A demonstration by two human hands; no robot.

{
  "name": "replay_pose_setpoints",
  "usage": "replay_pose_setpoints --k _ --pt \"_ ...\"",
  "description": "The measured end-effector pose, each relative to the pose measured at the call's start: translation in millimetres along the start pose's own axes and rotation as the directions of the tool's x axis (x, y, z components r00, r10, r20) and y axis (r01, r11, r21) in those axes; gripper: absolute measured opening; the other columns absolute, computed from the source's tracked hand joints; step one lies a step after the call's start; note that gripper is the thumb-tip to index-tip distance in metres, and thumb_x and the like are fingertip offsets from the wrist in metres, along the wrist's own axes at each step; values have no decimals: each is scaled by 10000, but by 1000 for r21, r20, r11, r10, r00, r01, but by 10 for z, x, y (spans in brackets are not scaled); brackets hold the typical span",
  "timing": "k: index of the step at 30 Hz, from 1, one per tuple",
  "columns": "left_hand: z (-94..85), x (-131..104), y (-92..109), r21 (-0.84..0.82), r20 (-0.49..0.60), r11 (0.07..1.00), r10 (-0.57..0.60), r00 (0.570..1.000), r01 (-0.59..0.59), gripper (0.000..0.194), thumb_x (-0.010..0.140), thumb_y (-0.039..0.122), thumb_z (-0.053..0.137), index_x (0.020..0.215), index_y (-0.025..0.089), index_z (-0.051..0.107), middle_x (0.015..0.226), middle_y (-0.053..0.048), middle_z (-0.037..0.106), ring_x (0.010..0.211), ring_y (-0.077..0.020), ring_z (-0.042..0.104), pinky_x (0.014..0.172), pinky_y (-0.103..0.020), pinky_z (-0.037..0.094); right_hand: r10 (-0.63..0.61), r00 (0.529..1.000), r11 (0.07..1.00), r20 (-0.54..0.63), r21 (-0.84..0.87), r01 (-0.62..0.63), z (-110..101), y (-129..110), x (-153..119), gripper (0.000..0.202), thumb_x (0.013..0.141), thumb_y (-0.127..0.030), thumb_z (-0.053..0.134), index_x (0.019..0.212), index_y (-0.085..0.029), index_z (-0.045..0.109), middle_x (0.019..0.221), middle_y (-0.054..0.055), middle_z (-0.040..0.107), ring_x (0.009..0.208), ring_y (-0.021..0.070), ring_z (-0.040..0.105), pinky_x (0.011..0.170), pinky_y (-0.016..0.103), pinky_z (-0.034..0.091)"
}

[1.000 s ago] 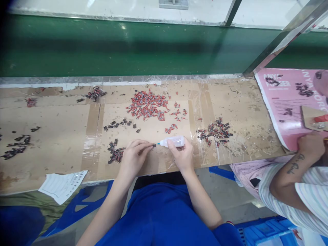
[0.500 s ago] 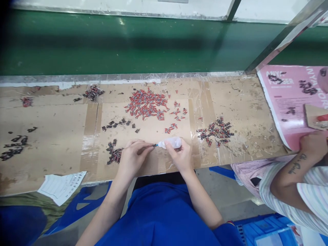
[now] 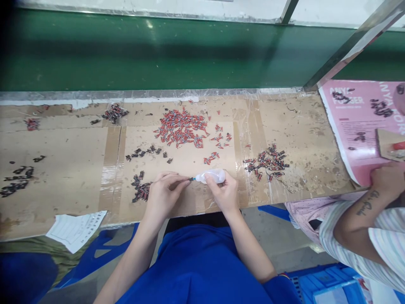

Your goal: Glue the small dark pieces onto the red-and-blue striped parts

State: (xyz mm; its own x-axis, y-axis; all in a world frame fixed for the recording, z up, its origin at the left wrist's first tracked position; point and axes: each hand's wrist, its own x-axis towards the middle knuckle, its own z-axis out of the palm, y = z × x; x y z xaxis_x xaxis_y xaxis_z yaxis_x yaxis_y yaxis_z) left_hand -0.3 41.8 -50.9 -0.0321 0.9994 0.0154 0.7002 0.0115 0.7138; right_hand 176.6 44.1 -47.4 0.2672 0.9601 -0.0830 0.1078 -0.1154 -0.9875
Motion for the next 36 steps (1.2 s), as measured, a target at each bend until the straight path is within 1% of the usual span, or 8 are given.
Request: replay_pose_setpoints --k 14,18,22,25,28,31,33,36 --pt "13 -6 12 -8 8 1000 -4 1000 4 91 809 235 688 810 257 776 822 -43 763 935 -254 627 869 -414 520 -9 999 1000 -33 26 10 -15 -13 8 207 754 -395 711 705 -198 670 668 25 708 627 190 649 593 305 534" --pt "-19 -31 12 -24 18 999 25 1000 -25 112 839 258 654 830 249 765 855 -42 763 932 -246 624 880 -410 511 -34 998 996 -61 86 39 -59 -8 11 247 742 -437 724 813 -206 677 771 47 755 699 222 708 625 334 565" --pt "-160 -96 -30 -55 -71 998 36 997 -40 164 873 314 607 809 252 744 849 -40 749 917 -236 636 884 -401 516 -138 987 988 88 84 131 41 17 -31 353 671 -386 804 894 -239 573 857 50 775 781 243 750 686 355 587" --pt "-283 -154 -77 -100 -141 995 -18 990 4 201 870 380 595 808 250 736 866 -42 742 937 -231 659 878 -386 535 -211 954 977 213 62 202 206 37 -61 392 700 -346 794 900 -263 467 985 81 784 978 257 748 871 416 573" --pt "-349 -204 -108 -172 -174 983 -88 981 58 222 847 420 611 809 238 733 892 -48 741 919 -220 686 836 -359 560 -232 921 966 314 -39 256 299 31 -62 374 741 -362 788 930 -258 483 1064 103 769 1054 254 725 946 445 539" --pt "-348 -240 -121 -237 -125 966 -131 983 99 188 819 402 655 821 231 733 894 -45 748 907 -213 699 852 -358 566 -274 887 930 370 -132 343 219 -6 0 485 670 -449 849 1008 -235 574 1076 108 745 1046 263 707 908 428 551" --pt "-330 -254 -122 -275 -117 954 -159 980 121 182 807 397 673 823 226 734 888 -46 753 898 -213 703 869 -369 564 -330 876 894 352 -181 410 89 -45 105 565 658 -472 856 1106 -222 619 1069 101 733 1038 264 684 891 421 554" --pt "-317 -262 -109 -318 -155 939 -190 970 133 214 790 413 693 853 216 746 894 -58 763 890 -221 709 875 -384 566 -382 892 823 243 -348 448 -112 -97 362 383 843 -346 733 1203 -240 653 1051 77 738 1017 249 647 913 433 530"
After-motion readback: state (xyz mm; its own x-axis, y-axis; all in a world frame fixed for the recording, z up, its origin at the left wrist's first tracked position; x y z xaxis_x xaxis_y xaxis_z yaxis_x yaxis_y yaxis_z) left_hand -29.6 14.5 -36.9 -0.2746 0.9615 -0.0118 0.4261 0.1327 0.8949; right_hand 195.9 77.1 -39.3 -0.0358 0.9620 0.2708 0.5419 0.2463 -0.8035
